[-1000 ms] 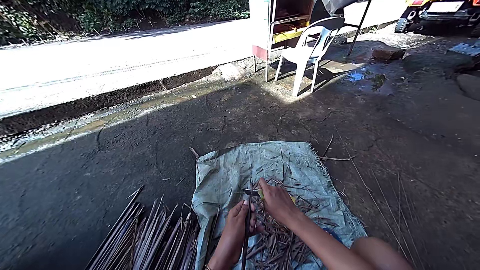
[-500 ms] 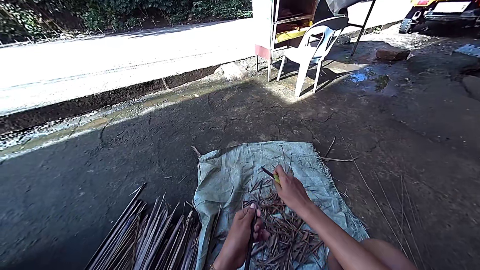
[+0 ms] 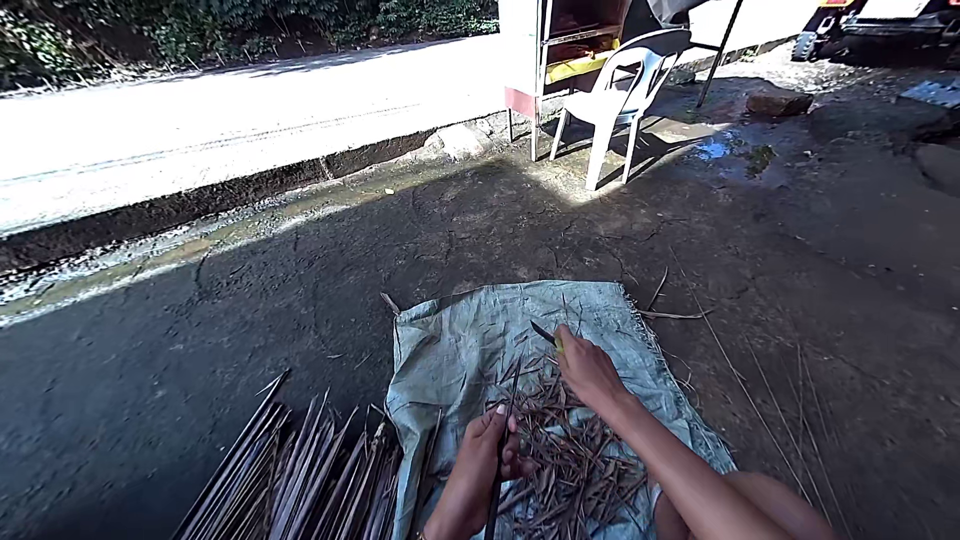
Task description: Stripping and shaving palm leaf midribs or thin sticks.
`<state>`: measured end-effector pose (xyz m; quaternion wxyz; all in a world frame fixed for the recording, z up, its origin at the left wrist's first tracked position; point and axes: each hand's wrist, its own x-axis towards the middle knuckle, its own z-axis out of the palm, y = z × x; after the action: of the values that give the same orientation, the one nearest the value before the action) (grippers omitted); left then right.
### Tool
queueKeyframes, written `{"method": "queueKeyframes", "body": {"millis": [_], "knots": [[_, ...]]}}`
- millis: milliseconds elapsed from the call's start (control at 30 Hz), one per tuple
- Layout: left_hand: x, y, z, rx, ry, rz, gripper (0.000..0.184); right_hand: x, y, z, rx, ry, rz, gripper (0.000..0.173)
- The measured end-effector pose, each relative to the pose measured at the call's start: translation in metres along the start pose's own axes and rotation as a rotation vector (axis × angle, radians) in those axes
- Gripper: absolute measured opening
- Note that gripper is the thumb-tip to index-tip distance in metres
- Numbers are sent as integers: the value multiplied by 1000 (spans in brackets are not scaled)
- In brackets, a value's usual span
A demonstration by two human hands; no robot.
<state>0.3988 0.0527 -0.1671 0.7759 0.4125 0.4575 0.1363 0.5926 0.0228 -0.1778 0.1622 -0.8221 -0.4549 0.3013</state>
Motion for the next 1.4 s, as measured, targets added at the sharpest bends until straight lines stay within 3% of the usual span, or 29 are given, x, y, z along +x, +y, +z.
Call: {"method": "queueKeyframes", "body": {"millis": [133, 200, 467, 567, 733, 900, 1067, 1200, 1400], "knots": [[2, 2, -2, -2, 46, 45, 41, -31, -22, 23, -46, -181, -288, 28], [1, 2, 1, 20, 64, 60, 39, -37, -30, 29, -105, -221, -316, 25], [0, -3, 6, 92, 41, 87, 41, -1, -10, 4, -142, -103, 33, 34], [-1, -3, 3, 89, 39, 97, 42, 5, 3, -4, -46, -41, 109, 34], [-1, 1, 0, 80, 59, 90, 40, -9, 4, 23, 356, -84, -233, 31], [2, -3, 4, 173, 90, 158, 35, -20, -1, 33, 428, -191, -347, 49], [7, -7, 2, 346, 99, 265, 29, -9, 2, 35, 582, -235, -318, 39], [5, -6, 4, 349, 88, 264, 29, 5, 9, 34, 693, -143, -290, 38], [1, -7, 5, 356, 57, 280, 29, 10, 11, 17, 1134, 13, -124, 34]]}}
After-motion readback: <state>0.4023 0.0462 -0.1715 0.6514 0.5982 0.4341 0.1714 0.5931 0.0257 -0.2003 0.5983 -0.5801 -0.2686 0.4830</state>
